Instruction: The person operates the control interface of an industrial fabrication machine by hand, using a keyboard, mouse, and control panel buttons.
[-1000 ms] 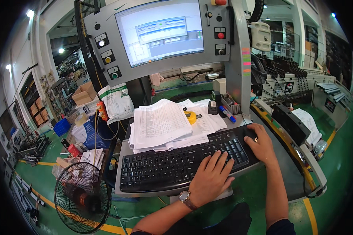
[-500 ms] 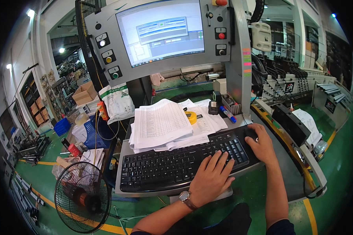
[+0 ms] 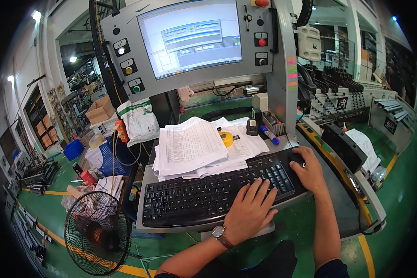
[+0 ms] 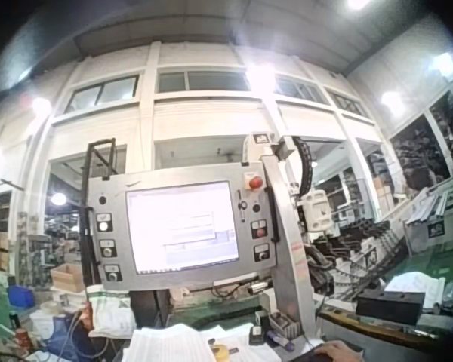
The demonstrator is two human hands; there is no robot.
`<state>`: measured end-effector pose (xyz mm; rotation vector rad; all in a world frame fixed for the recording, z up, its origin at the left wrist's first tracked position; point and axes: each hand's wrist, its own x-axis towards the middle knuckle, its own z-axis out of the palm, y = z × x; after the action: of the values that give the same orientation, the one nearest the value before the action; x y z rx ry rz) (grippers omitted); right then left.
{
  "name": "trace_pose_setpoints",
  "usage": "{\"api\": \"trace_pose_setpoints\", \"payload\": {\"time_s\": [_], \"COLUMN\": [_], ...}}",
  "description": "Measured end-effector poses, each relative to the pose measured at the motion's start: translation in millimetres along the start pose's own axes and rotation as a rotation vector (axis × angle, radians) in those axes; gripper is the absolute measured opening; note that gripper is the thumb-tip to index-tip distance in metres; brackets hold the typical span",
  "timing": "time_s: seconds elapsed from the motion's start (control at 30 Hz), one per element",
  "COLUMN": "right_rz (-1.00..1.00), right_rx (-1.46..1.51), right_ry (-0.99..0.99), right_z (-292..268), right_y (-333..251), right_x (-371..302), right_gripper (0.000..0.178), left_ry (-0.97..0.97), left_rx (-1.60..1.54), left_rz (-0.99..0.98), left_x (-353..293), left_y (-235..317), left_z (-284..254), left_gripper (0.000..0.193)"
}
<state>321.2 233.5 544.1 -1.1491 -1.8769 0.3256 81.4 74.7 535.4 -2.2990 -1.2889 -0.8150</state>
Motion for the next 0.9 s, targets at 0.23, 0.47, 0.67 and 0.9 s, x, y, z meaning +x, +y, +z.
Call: {"api": "trace_pose_setpoints", "payload": {"time_s": [0.23,0.47,0.67,0.9], "right_rz": [-0.018,-0.027,-0.026,-0.022], "right_rx": [0.006,-0.009,-0.002,0.014], "right_ry": [0.015,0.015,0.031,0.036], "right_z": [1.4,-0.2,1.9,2.5], "right_y": [2.0,3.0,5.6,7.3], "right_x": [0.2,-0.8,0.0,0.3], "right_gripper": [0.050,0.054,0.051,0.050], "left_ry": [-0.006,0.001,-0.003,-0.005], "left_rx": [0.004,0.004,0.003,0.002], "left_rz": [-0.001,0.003,0.001,-0.005], "left_x": [-0.1,0.0,0.3,0.1], "left_y": [0.2,0.4,0.5,0.8], "left_z": [-0.4,-0.5,-0.8,-0.7], "left_gripper": [0.060,0.060,0.061,0.061]}}
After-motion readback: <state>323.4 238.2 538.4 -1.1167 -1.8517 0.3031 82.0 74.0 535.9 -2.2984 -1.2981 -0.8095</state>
